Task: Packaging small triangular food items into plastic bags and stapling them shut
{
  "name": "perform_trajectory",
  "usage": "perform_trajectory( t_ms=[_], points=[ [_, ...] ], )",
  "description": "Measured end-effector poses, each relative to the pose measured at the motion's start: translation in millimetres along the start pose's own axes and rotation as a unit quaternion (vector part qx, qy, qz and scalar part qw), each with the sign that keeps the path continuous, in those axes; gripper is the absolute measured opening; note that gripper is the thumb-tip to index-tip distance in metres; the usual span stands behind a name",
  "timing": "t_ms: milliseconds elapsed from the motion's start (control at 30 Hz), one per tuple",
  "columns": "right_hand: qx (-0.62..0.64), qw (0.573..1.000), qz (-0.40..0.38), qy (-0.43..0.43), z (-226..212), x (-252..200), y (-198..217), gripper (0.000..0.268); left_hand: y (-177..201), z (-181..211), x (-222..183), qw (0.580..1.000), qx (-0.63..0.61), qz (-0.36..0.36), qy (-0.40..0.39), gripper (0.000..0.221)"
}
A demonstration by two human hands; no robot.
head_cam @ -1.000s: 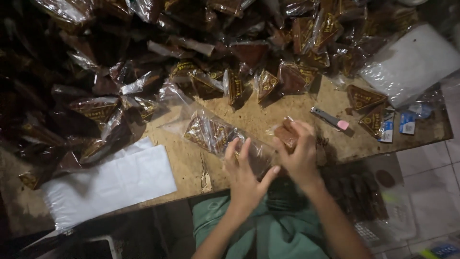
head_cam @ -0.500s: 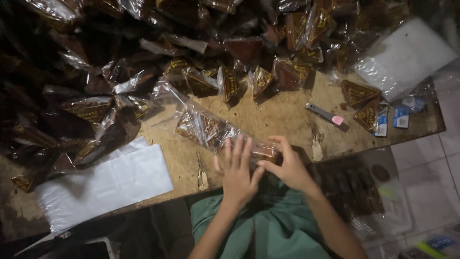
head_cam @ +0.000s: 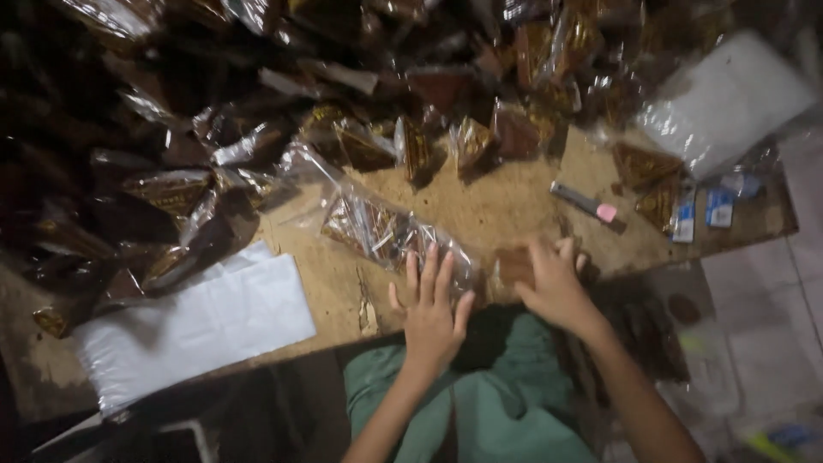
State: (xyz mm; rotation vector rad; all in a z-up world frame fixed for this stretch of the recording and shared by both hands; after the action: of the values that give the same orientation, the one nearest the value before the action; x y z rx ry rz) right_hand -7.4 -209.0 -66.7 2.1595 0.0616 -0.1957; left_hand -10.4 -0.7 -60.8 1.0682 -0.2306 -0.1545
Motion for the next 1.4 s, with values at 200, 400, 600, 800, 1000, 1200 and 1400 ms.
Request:
perform_trajectory(
  t_ms=[200,400,600,800,1000,1200,1400],
  points=[
    [-0.08,0.946,-0.23,0.213,-78,-10,-18,0.044,-3,0,-2,0.997,-0.06,-0.031,0.042,0.05],
    [-0.033,0.949,-0.297,0.101,-63,-13,-19,0.043,-5,-6,-3,0.994,-0.06,-0.063,0.061,0.05],
    [0.036,0.99,-0.078,0.112,-60,-3,4,0.066,-1,3,2,0.989,-0.092,-0.073,0.086,0.058],
    [0.275,0.934,-0.029,-0.226,-38,14,-31,0.066,2,6,0,0.997,-0.052,-0.048,0.025,0.066],
    [0.538,0.82,-0.119,-0.156,-68,23,-25,0.092,0,0,4,0.999,-0.022,0.032,-0.013,0.062],
    [0.08,0.997,-0.006,0.012,-53,32,-41,0.037,-8,-4,9,0.994,-0.015,0.105,-0.003,0.056],
    [0.056,0.998,-0.002,0.02,-55,22,-51,0.039,-28,-33,20,0.996,-0.012,0.075,0.047,0.029]
  ],
)
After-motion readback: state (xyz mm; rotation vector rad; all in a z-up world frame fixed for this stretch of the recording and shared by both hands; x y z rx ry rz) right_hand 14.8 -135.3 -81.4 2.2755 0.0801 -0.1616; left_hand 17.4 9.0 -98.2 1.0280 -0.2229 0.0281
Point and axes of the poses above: each hand's wrist, its own x-axis towards the middle knuckle, its own y-axis out of the back of the hand, z = x × y, the point moved 6 cm from there along x, towards the middle knuckle, and after that the axes turned 6 degrees about y, right-handed, at the moved point
